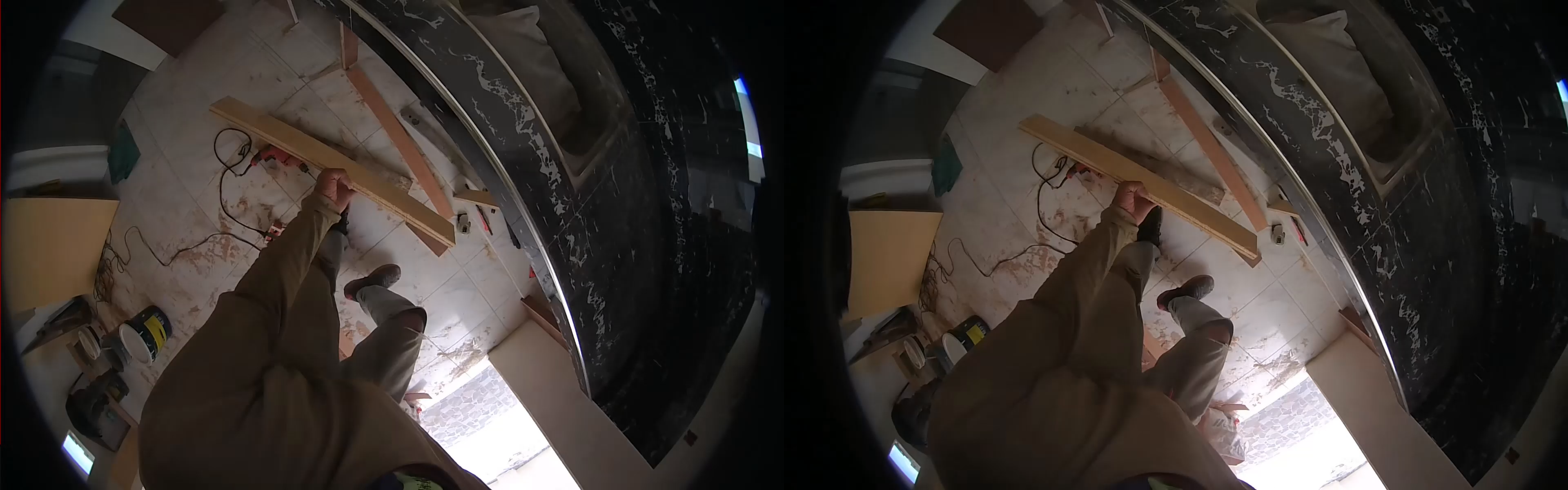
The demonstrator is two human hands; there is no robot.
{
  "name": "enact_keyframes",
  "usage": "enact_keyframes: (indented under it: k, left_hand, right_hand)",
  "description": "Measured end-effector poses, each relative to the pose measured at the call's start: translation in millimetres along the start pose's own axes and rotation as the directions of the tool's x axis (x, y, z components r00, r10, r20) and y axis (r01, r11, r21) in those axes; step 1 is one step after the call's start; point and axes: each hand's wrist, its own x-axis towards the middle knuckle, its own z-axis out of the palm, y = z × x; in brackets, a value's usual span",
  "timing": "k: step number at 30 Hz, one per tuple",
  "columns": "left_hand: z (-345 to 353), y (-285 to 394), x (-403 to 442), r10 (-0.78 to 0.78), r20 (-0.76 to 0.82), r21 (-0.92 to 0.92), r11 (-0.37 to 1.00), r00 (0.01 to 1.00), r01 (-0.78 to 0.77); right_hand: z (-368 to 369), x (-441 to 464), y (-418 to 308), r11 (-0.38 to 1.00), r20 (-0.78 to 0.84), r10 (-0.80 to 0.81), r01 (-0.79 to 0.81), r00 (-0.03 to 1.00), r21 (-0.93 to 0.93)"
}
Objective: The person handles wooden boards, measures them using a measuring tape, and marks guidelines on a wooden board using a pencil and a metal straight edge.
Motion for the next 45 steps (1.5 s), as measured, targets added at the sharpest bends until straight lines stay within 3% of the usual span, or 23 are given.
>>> enact_keyframes:
  k: [1,4,6,7,8,10,11,13,15,17,19,20,22,24,26,27,30,33,36,39,41,44,45]
  left_hand:
    - [-22,-6,38,0.022,0.073,0.012,1.000,0.997,-0.023]
    - [-23,-27,144,0.140,0.060,-0.122,0.984,0.988,-0.132]
    - [-43,-43,218,0.241,0.092,-0.101,0.968,0.966,-0.232]
    - [-47,-52,257,0.285,0.107,-0.061,0.958,0.953,-0.280]
    - [-49,-58,287,0.232,0.058,0.005,0.972,0.971,-0.233]
    - [-53,-60,334,0.186,0.038,0.126,0.974,0.982,-0.189]
    - [-57,-64,358,0.180,0.074,0.187,0.964,0.981,-0.191]
    - [-75,-79,422,0.295,0.163,0.163,0.933,0.941,-0.320]
    - [-56,-67,418,0.301,0.221,0.318,0.877,0.927,-0.361]
    - [-29,-63,398,0.301,0.300,0.414,0.814,0.905,-0.408]
    - [-17,-62,389,0.280,0.370,0.460,0.774,0.886,-0.436]
    - [-22,-59,417,0.240,0.464,0.378,0.817,0.852,-0.436]
    - [-21,-52,418,0.213,0.612,0.592,0.515,0.761,-0.620]
    - [-10,-55,403,0.171,0.657,0.578,0.512,0.734,-0.636]
    - [23,-75,347,0.146,0.574,0.402,0.807,0.806,-0.432]
    - [28,-73,342,0.152,0.599,0.397,0.796,0.786,-0.456]
    - [36,-61,348,0.173,0.625,0.372,0.791,0.761,-0.485]
    - [28,-54,348,0.196,0.616,0.364,0.788,0.763,-0.496]
    - [16,-57,342,0.223,0.642,0.379,0.739,0.734,-0.557]
    - [15,-49,335,0.209,0.666,0.360,0.750,0.716,-0.555]
    - [26,-36,338,0.158,0.693,0.325,0.803,0.703,-0.500]
    - [55,-43,319,0.255,0.602,0.243,0.844,0.757,-0.478]
    - [60,-41,320,0.295,0.574,0.269,0.813,0.764,-0.516]
  right_hand:
    - [-16,8,14,1.000,-0.003,-0.006,0.006,1.000,-0.022]
    - [-80,41,60,0.983,-0.066,-0.087,0.075,0.994,-0.164]
    - [-150,74,89,0.888,-0.216,-0.275,0.162,0.937,-0.431]
    - [-206,94,85,0.824,-0.301,-0.380,0.173,0.875,-0.539]
    - [-271,118,71,0.852,-0.467,-0.429,0.175,0.774,-0.493]
    - [-364,172,52,0.810,-0.615,-0.545,0.167,0.570,-0.562]
    - [-399,206,59,0.695,-0.580,-0.673,0.127,0.459,-0.707]
    - [-443,248,31,0.567,-0.537,-0.780,-0.003,0.320,-0.824]
    - [-462,282,5,0.525,-0.521,-0.843,-0.010,0.134,-0.851]
    - [-451,296,-7,0.590,-0.586,-0.807,0.072,0.073,-0.804]
    - [-450,306,-4,0.490,-0.487,-0.871,0.028,0.067,-0.871]
    - [-453,307,-1,0.448,-0.446,-0.892,0.017,0.080,-0.894]
    - [-461,304,7,0.518,-0.513,-0.855,0.084,0.074,-0.851]
    - [-472,299,18,0.569,-0.571,-0.821,0.097,0.005,-0.817]
    - [-495,305,45,0.539,-0.540,-0.828,0.050,-0.150,-0.841]
    - [-507,308,60,0.521,-0.514,-0.829,0.027,-0.220,-0.853]
    - [-535,308,96,0.540,-0.530,-0.801,0.045,-0.277,-0.840]
    - [-539,290,103,0.678,-0.695,-0.714,0.162,-0.091,-0.717]
    - [-543,293,103,0.655,-0.693,-0.713,0.252,-0.104,-0.712]
    - [-553,310,106,0.655,-0.662,-0.750,0.134,-0.004,-0.743]
    - [-548,318,104,0.578,-0.584,-0.802,0.086,-0.125,-0.811]
    - [-510,297,82,0.465,-0.447,-0.849,0.003,-0.280,-0.885]
    - [-491,286,74,0.425,-0.409,-0.868,0.004,-0.283,-0.905]
